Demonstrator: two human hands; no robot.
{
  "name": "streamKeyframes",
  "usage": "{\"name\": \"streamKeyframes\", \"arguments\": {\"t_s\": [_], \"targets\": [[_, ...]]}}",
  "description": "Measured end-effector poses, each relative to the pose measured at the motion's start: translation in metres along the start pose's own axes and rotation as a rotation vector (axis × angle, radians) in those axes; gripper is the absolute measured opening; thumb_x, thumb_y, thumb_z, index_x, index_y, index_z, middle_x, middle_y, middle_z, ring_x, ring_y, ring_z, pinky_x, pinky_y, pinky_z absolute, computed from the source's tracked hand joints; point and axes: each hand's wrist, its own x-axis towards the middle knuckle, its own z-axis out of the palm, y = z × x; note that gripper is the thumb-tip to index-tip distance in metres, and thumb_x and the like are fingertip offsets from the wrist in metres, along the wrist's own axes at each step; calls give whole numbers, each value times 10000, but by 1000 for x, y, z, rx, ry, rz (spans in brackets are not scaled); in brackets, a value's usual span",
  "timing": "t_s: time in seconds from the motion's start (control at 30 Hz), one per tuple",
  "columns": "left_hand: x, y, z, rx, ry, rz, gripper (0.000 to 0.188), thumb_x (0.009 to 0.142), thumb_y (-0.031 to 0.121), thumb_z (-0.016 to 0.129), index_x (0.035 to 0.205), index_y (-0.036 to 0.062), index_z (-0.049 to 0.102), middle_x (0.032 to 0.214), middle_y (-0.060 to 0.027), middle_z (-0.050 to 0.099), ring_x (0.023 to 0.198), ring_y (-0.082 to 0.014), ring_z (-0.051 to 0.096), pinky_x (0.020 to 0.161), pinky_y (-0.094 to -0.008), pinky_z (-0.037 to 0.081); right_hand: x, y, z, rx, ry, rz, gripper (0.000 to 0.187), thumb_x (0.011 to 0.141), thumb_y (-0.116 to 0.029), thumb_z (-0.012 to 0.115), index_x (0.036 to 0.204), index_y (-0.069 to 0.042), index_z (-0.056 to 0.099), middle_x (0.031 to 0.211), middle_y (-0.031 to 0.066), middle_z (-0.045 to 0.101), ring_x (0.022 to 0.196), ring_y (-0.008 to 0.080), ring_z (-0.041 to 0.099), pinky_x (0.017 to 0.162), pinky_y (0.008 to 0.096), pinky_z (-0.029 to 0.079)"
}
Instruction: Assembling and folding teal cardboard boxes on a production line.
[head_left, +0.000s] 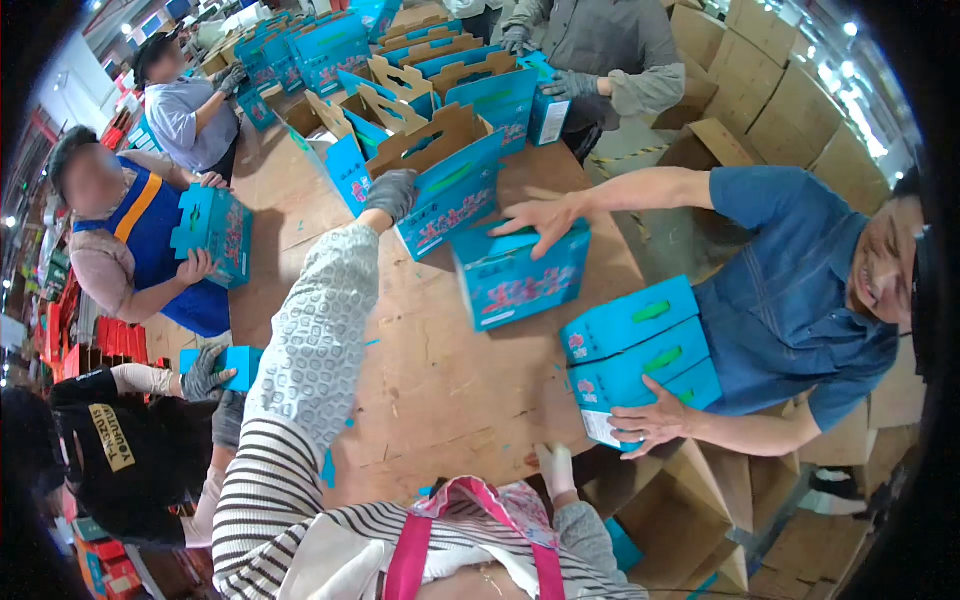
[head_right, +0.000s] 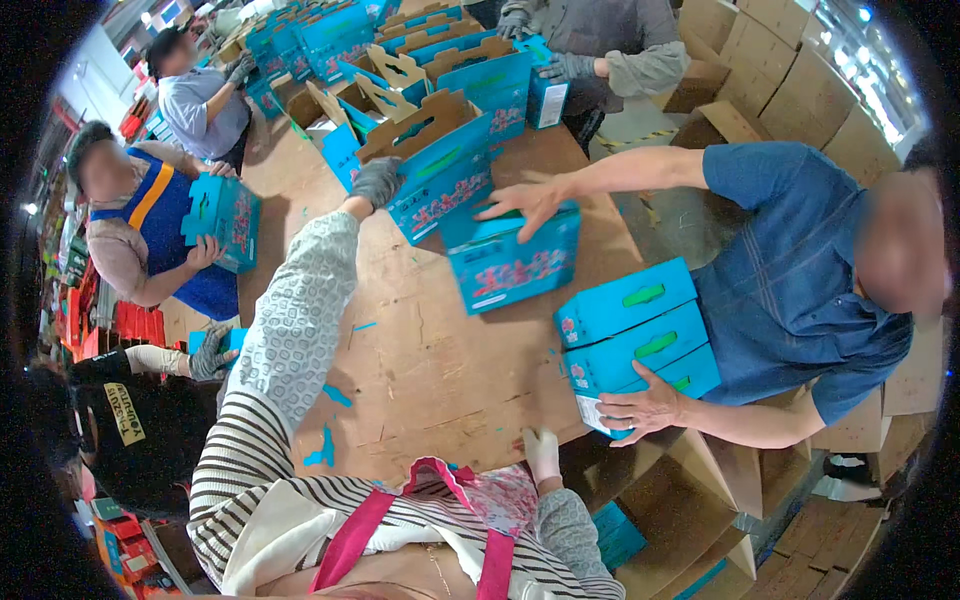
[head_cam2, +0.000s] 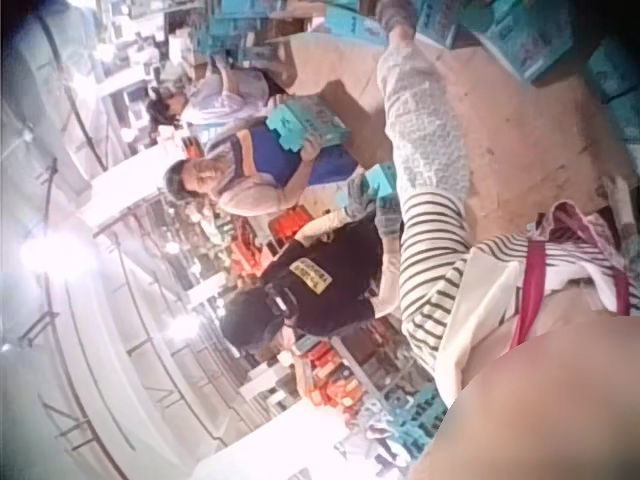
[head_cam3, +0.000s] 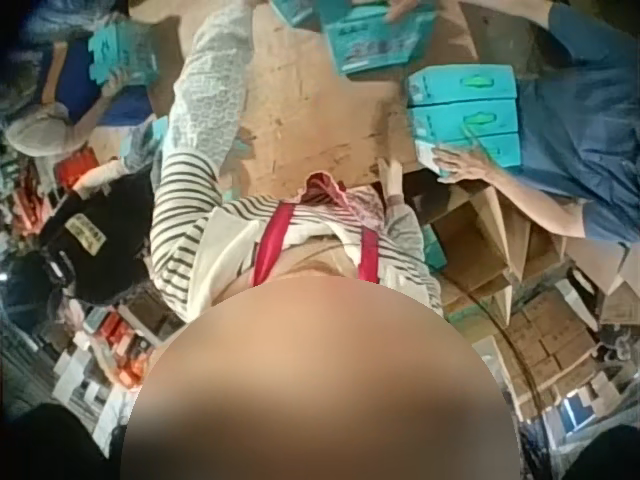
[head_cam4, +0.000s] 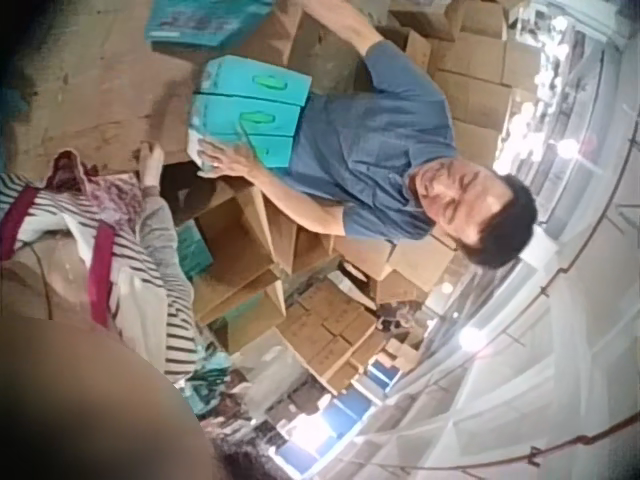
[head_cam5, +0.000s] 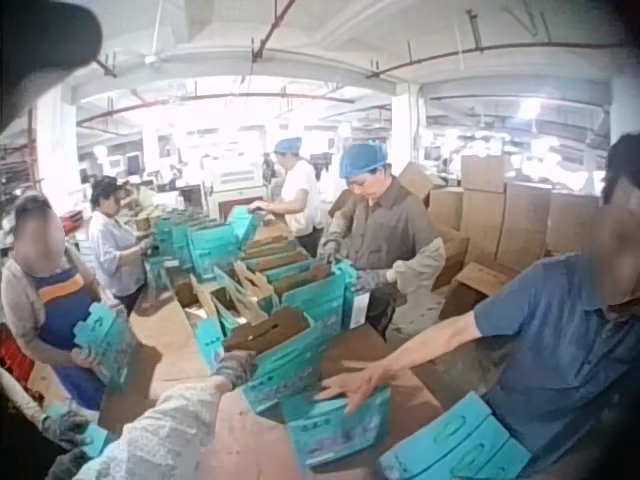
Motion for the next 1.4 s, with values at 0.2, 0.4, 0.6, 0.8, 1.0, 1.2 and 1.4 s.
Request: {"name": "streamKeyframes", "arguments": {"t_s": [0.2,0.4,0.6,0.8,1.0,1.2,1.4], "targets": [[-152,-8,-28,7,-113,127,201,871,241,584,971,77,645,879,-193,668,782,-381,652,645,-471,515,-24,-42,16,-54,27,-161,165,943,-154,570,978,-5,631,763,102,692,640,146,662,564,265,511],[-417,24,-87,110,-406,421,143,864,179,563,957,83,615,674,-158,557,563,-325,568,457,-452,400,-111,-208,76,-872,-185,-1300,832,711,-257,792,1394,24,409,1371,230,468,1253,408,460,1040,449,404],[-516,22,-74,-505,-345,520,204,765,128,643,961,72,635,826,-161,591,711,-351,597,589,-451,474,-139,-215,125,-1468,-612,-1503,245,709,-136,638,931,-42,597,933,108,581,878,270,584,767,371,471],[-514,40,-111,-699,-966,203,419,780,199,761,1093,-9,576,996,-202,605,925,-354,613,742,-420,505,-138,-218,153,-1586,-1361,-523,689,773,-291,650,1320,78,452,1386,289,455,1274,393,475,1057,397,399],[-522,27,-36,-815,-1287,202,631,843,434,655,1300,15,543,1164,-215,623,1078,-297,576,938,-386,439,-79,-160,148,-1416,-1431,88,862,796,-383,579,1487,17,254,1508,228,342,1405,316,321,1132,364,278],[-522,41,-52,-885,-1542,-92,532,806,457,679,1150,52,648,1044,-60,632,981,-219,530,927,-366,399,-82,-152,146,-1263,-1462,335,826,783,-383,584,1469,-3,326,1515,188,348,1397,309,328,1130,371,276],[-523,50,-56,-845,-1557,-44,557,823,463,659,1186,43,624,1081,-86,643,1027,-223,539,938,-384,412,-104,-166,149,-1325,-1563,14,738,803,-320,570,1424,18,356,1440,229,411,1325,327,400,1090,366,328]]}}
